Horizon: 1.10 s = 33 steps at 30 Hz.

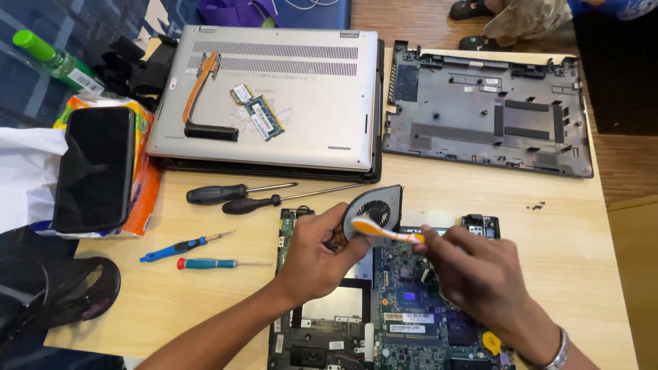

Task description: The person uses a toothbrush to clean a laptop cooling fan, scrubbing the blades and housing. After cleaning, the person places the fan back onto the laptop motherboard.

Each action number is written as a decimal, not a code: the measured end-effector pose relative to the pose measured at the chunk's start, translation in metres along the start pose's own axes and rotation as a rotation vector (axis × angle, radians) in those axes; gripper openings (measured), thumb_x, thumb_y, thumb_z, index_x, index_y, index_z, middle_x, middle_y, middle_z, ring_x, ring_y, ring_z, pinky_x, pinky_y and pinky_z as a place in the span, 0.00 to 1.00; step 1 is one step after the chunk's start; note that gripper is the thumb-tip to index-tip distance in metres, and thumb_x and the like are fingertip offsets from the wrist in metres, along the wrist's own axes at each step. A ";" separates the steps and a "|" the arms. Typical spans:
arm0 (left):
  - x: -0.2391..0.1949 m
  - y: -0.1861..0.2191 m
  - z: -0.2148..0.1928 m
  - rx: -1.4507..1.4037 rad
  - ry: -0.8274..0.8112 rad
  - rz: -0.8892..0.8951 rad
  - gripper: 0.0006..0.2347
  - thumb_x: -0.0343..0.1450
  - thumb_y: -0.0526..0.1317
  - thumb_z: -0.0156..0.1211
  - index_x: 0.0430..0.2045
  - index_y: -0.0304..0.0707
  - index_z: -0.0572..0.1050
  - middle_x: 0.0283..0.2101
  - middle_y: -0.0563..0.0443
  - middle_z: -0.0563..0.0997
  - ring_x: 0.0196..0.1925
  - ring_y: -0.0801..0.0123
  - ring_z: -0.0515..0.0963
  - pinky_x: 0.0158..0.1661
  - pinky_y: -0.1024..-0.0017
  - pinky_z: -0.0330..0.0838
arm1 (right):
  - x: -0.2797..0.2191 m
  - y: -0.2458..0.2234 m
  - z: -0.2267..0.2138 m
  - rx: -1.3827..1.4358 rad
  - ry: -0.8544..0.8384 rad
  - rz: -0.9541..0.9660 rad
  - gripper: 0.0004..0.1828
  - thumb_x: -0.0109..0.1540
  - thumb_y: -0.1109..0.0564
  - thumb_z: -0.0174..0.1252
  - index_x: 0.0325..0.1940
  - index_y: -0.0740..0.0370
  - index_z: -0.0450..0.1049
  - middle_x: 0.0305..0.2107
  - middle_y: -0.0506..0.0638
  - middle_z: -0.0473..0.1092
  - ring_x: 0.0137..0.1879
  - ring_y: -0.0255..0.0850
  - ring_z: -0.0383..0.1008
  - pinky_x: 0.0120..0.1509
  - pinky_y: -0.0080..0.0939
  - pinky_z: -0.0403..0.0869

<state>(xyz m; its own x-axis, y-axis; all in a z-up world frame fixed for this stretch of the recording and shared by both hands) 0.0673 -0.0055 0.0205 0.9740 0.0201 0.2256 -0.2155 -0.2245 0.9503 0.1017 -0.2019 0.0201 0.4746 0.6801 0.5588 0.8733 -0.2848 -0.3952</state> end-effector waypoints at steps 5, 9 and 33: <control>0.001 0.004 0.001 -0.022 -0.003 0.015 0.12 0.75 0.44 0.56 0.37 0.31 0.77 0.21 0.58 0.70 0.19 0.78 0.63 0.18 0.78 0.55 | 0.002 0.017 -0.011 -0.095 0.005 0.074 0.12 0.63 0.62 0.65 0.50 0.64 0.77 0.23 0.48 0.74 0.16 0.29 0.64 0.12 0.24 0.57; 0.003 0.006 -0.003 -0.010 0.011 0.054 0.08 0.74 0.41 0.58 0.37 0.35 0.78 0.19 0.61 0.69 0.18 0.80 0.60 0.19 0.78 0.52 | -0.001 0.008 -0.007 -0.104 0.039 -0.014 0.23 0.62 0.64 0.68 0.60 0.59 0.71 0.23 0.45 0.72 0.20 0.30 0.64 0.15 0.27 0.60; 0.003 0.005 -0.008 -0.119 0.066 -0.055 0.12 0.76 0.44 0.51 0.41 0.32 0.75 0.19 0.54 0.73 0.19 0.73 0.74 0.22 0.77 0.70 | -0.003 0.010 -0.011 -0.094 0.090 0.088 0.17 0.61 0.62 0.67 0.54 0.64 0.75 0.25 0.48 0.72 0.20 0.31 0.63 0.16 0.27 0.62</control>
<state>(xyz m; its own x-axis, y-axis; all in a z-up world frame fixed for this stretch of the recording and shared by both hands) 0.0690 0.0016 0.0275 0.9788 0.0939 0.1823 -0.1725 -0.1038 0.9795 0.1106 -0.2144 0.0226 0.5536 0.5877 0.5901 0.8326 -0.4054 -0.3774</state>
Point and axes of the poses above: each hand's wrist, its own x-axis towards the middle knuckle, its own z-axis out of the palm, y = z × x, the point moved 8 cm from there along x, towards the middle knuckle
